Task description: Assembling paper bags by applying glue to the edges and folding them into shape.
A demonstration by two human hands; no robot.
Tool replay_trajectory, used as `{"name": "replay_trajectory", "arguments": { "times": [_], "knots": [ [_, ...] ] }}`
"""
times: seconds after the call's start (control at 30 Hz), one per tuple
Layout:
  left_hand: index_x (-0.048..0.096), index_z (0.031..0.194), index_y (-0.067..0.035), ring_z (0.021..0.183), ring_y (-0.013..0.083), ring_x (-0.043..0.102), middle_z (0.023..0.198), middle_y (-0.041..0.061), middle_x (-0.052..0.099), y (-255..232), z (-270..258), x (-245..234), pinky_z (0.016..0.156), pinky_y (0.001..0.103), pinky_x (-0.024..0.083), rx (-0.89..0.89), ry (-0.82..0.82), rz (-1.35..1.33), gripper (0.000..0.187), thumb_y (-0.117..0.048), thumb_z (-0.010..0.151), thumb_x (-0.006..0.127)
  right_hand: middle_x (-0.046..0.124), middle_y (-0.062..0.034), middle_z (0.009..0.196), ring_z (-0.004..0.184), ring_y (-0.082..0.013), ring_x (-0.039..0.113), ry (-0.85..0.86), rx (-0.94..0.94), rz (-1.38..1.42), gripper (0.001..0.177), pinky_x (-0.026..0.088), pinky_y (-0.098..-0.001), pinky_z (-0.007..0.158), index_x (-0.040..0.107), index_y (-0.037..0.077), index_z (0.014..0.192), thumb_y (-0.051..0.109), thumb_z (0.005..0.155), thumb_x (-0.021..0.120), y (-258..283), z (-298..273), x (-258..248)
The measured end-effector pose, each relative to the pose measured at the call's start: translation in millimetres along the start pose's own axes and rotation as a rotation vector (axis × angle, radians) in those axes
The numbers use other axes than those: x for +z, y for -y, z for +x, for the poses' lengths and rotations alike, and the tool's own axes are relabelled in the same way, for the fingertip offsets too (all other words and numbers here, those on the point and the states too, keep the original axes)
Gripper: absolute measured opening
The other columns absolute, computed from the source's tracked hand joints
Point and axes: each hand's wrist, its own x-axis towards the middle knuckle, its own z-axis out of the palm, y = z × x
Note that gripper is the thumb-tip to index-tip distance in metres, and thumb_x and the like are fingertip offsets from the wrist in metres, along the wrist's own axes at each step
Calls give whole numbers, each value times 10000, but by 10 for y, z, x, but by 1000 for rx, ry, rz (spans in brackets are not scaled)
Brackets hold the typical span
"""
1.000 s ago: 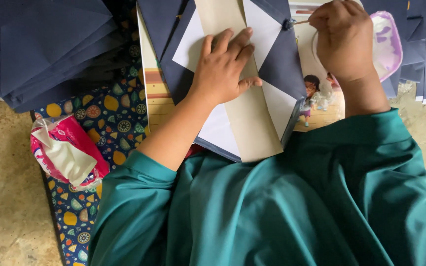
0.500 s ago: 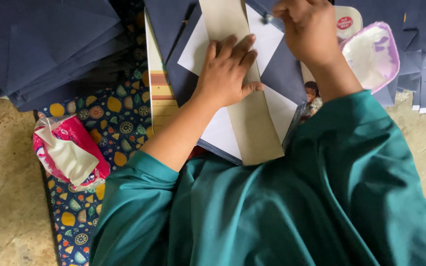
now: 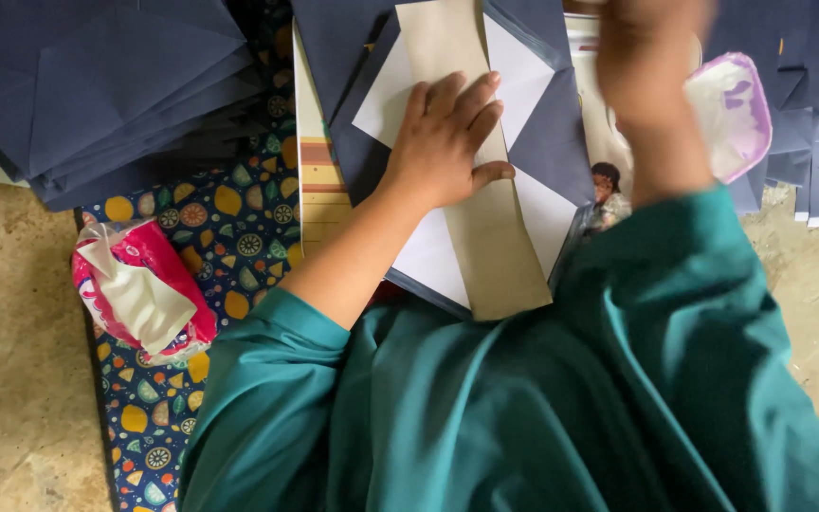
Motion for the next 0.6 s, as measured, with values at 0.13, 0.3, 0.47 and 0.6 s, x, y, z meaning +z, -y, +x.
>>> {"name": "replay_trajectory", "arguments": {
  "times": [0.13, 0.3, 0.47, 0.6],
  "knots": [
    [565, 1400, -104, 1378, 383, 420, 1600, 81, 405, 6, 45, -31, 1046, 561, 348, -9, 184, -39, 851, -834, 992, 413, 769, -251, 1009, 885, -352, 716, -102, 107, -163, 191, 499, -407, 713, 774, -143, 1133, -146, 1080, 590, 1293, 195, -1083],
    [603, 1444, -151, 1365, 397, 426, 1618, 57, 403, 1, 54, 30, 1011, 617, 337, -13, 202, -14, 967, -896, 971, 207, 701, -211, 1022, 947, -357, 673, -96, 400, -374, 227, 502, -444, 838, 745, -111, 1078, -133, 1081, 519, 1199, -888, -1701],
    [641, 1366, -116, 1289, 375, 493, 1562, 69, 489, -49, 99, -161, 952, 539, 383, 56, 82, 18, 898, -839, 1028, 229, 722, -108, 972, 849, -290, 576, 22, 450, -587, 115, 420, -405, 672, 716, 29, 1061, -80, 1085, 688, 1086, -1330, -1575],
    [667, 1371, -105, 1288, 373, 495, 1550, 74, 500, -49, 66, -180, 980, 537, 384, 54, 49, 16, 949, -820, 1021, 151, 739, -156, 993, 872, -327, 609, -95, 397, -547, 106, 441, -432, 746, 722, -8, 1066, -73, 1090, 642, 1112, -1244, -1611]
  ]
}}
